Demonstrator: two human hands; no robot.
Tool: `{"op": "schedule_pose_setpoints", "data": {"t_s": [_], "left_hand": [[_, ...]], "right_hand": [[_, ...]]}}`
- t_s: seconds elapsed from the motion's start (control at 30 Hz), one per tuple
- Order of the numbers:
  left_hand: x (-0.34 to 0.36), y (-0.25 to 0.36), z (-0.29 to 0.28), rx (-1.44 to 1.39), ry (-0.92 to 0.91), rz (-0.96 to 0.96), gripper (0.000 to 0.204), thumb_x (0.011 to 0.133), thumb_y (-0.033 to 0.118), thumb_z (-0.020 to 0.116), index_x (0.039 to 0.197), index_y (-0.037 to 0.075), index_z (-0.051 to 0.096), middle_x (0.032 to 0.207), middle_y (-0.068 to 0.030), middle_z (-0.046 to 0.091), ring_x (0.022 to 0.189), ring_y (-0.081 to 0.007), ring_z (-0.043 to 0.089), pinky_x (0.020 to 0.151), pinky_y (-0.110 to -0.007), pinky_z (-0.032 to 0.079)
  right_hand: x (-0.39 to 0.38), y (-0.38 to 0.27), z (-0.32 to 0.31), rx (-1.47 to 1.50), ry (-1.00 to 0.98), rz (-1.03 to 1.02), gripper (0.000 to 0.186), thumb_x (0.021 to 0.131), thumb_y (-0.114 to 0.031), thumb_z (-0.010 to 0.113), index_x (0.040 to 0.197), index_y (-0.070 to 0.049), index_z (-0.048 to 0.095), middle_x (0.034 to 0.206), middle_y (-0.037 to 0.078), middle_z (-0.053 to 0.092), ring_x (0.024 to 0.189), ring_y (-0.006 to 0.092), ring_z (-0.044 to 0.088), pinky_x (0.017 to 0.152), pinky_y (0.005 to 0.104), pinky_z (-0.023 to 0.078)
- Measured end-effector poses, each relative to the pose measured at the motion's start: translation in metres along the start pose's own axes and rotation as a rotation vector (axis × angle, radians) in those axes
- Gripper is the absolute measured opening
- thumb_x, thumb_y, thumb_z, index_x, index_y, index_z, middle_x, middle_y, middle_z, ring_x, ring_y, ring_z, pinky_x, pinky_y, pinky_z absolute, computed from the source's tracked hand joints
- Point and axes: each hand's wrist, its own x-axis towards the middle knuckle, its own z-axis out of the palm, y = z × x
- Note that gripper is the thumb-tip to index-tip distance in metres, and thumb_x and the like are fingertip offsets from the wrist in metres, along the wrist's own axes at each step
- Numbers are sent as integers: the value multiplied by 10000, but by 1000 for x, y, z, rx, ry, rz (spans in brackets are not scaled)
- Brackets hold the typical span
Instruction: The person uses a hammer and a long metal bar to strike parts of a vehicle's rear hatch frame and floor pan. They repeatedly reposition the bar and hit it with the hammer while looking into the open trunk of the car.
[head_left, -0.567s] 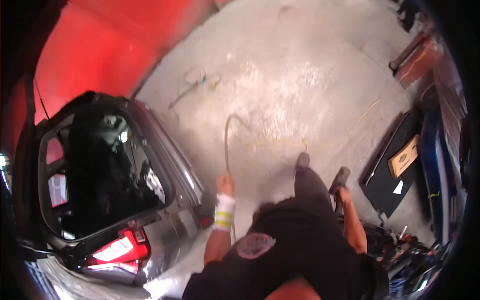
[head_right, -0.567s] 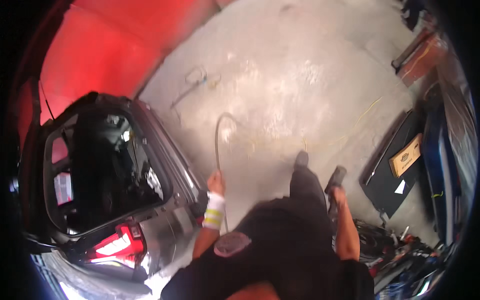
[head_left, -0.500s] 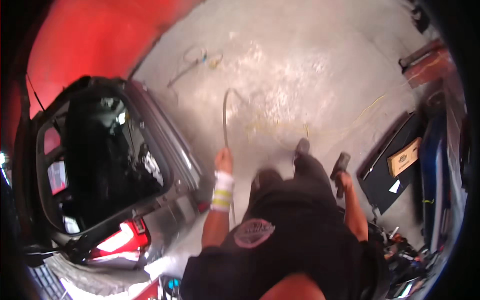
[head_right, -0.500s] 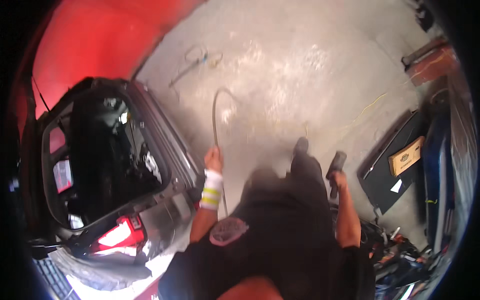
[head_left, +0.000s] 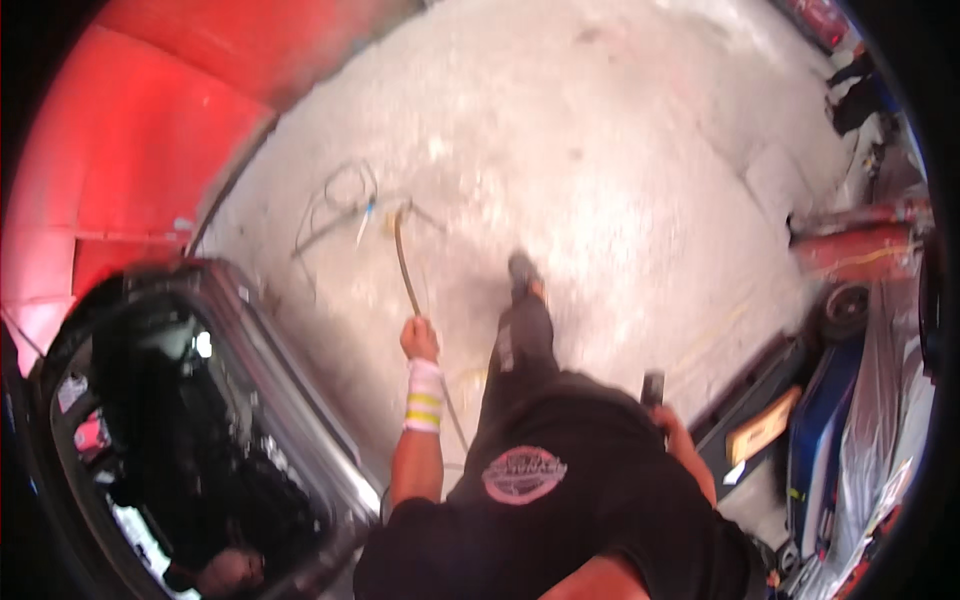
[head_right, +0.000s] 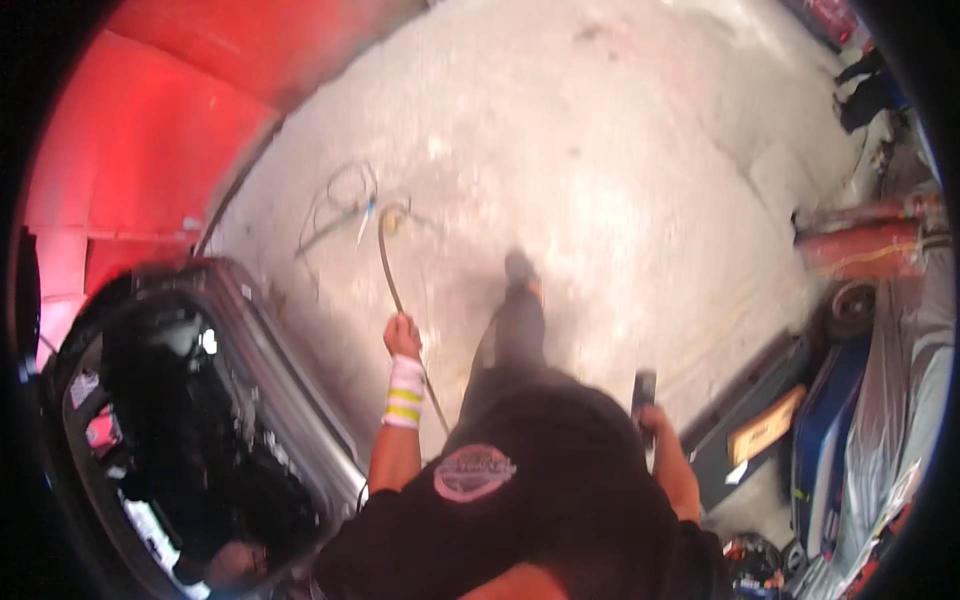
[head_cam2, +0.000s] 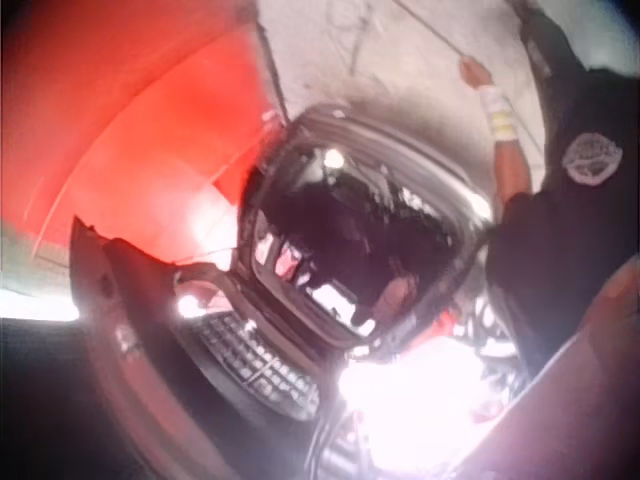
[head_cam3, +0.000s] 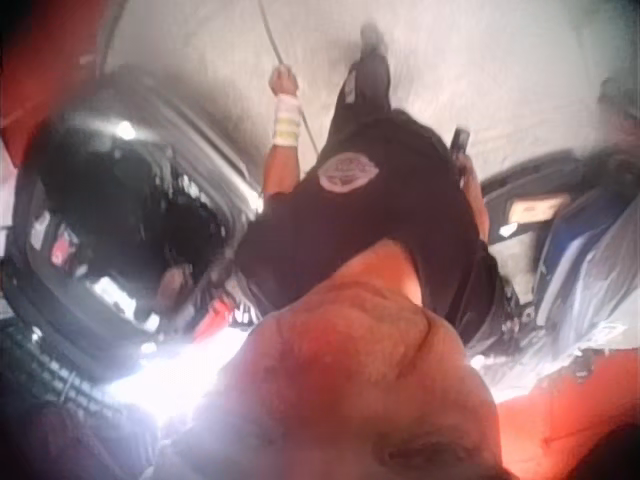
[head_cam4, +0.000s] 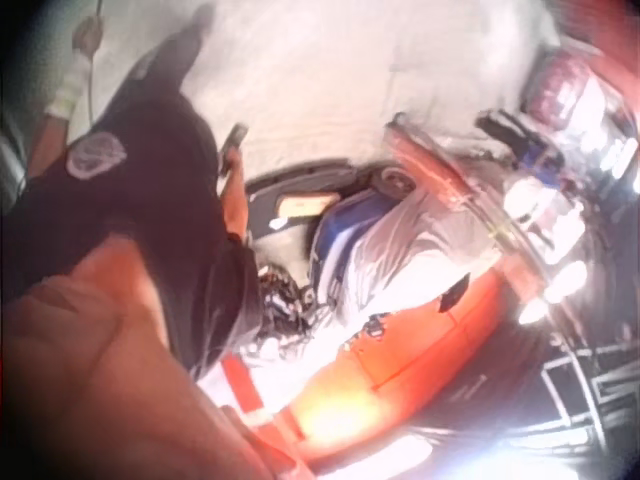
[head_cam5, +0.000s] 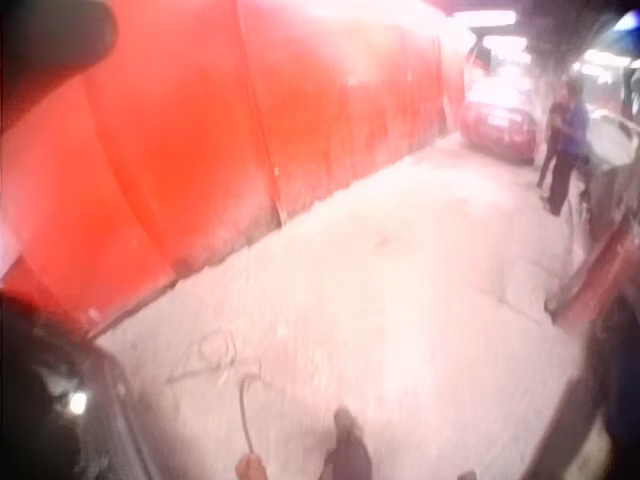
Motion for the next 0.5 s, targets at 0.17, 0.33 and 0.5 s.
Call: {"op": "schedule_pose_setpoints", "data": {"t_s": [0.17, 0.33, 0.5], "left_hand": [[142, 86, 156, 84, -81, -67, 171, 924, 190, 531, 803, 75, 569, 528, 57, 390, 409, -50, 340, 349, -233, 236], [280, 153, 255, 46, 9, -19, 156, 903, 159, 535, 798, 65, 602, 543, 54, 407, 447, -48, 365, 386, -233, 265], [409, 200, 367, 96, 33, 115, 154, 935, 160, 537, 851, 52, 608, 579, 44, 446, 497, -47, 382, 431, -231, 282]], "right_hand": [[-53, -247, -62, 96, 125, 357, 283, 716, -184, 679, 813, 82, 685, 765, 157, 689, 701, 260, 682, 635, 411, 527], [35, -343, -138, 182, 320, 222, 258, 736, -135, 636, 830, 102, 673, 752, 170, 677, 705, 267, 681, 587, 389, 517], [149, -493, -239, 104, 210, 187, 249, 740, -117, 618, 835, 108, 670, 745, 176, 672, 687, 267, 678, 571, 386, 519]]}}
